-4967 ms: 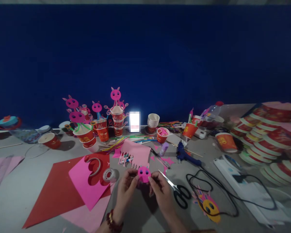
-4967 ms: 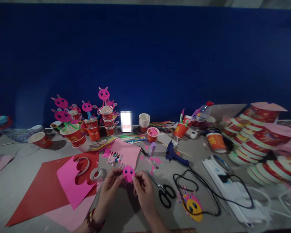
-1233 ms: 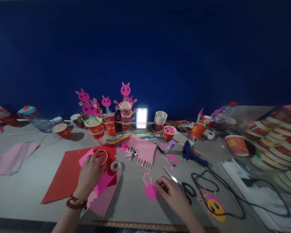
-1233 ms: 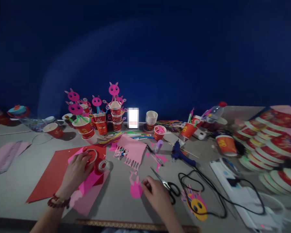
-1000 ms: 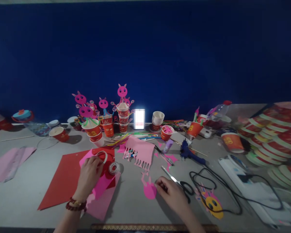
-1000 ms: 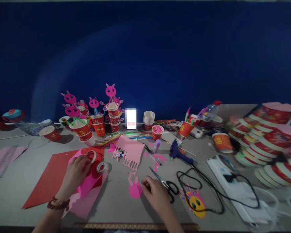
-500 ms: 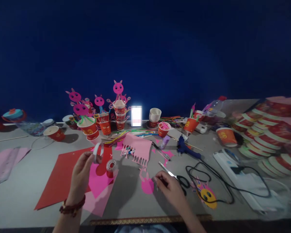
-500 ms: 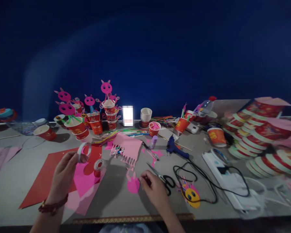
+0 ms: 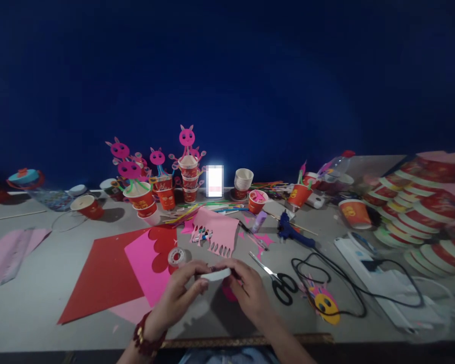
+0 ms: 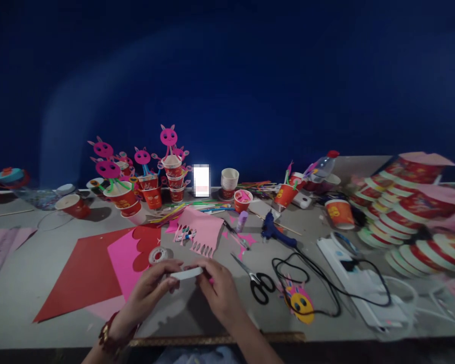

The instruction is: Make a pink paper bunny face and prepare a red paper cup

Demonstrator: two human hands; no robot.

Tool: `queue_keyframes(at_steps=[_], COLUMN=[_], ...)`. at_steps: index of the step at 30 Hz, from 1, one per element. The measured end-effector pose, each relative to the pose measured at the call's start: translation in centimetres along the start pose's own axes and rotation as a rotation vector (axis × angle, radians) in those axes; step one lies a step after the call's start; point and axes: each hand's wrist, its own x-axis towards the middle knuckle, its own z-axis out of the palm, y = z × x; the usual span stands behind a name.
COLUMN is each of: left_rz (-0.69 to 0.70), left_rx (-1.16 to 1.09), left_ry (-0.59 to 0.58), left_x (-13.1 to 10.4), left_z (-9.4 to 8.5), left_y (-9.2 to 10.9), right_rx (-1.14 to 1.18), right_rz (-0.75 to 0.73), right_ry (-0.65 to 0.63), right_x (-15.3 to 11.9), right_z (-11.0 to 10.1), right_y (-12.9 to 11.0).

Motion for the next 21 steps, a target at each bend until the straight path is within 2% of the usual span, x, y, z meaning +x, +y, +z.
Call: queue_keyframes(at_steps=[3,9,12,16,21], left_rz=[-0.02,0.01,0.024,0.082,0.159], left_rx=[-0.106,-0.41,-0.476,-0.49,-0.24], left_ry=[0.02,-0.048,-0.079,-0.096,-0.111], left_x=[-0.2,-0.2,-0.1,0.1,0.2], left_z=[-0.6,-0.7,-0.6,-0.7,-0.4], left_y=[-0.2,-0.7,-1.3,-2.0,-1.2], right_rx=[0.082,0.251,0.299,0.27,0.075], right_rz=[0.01,0.043,0.067,0.0,-0.045], right_ry=[0.006,0.068,0.087,0.099,0.085], right_x=[0.0,0.4,0.5,0.6,0.8], right_z=[0.3,0.7,0.8,0.6,0.4], right_y=[0.4,0.1,-0.2,-0.5,-0.6])
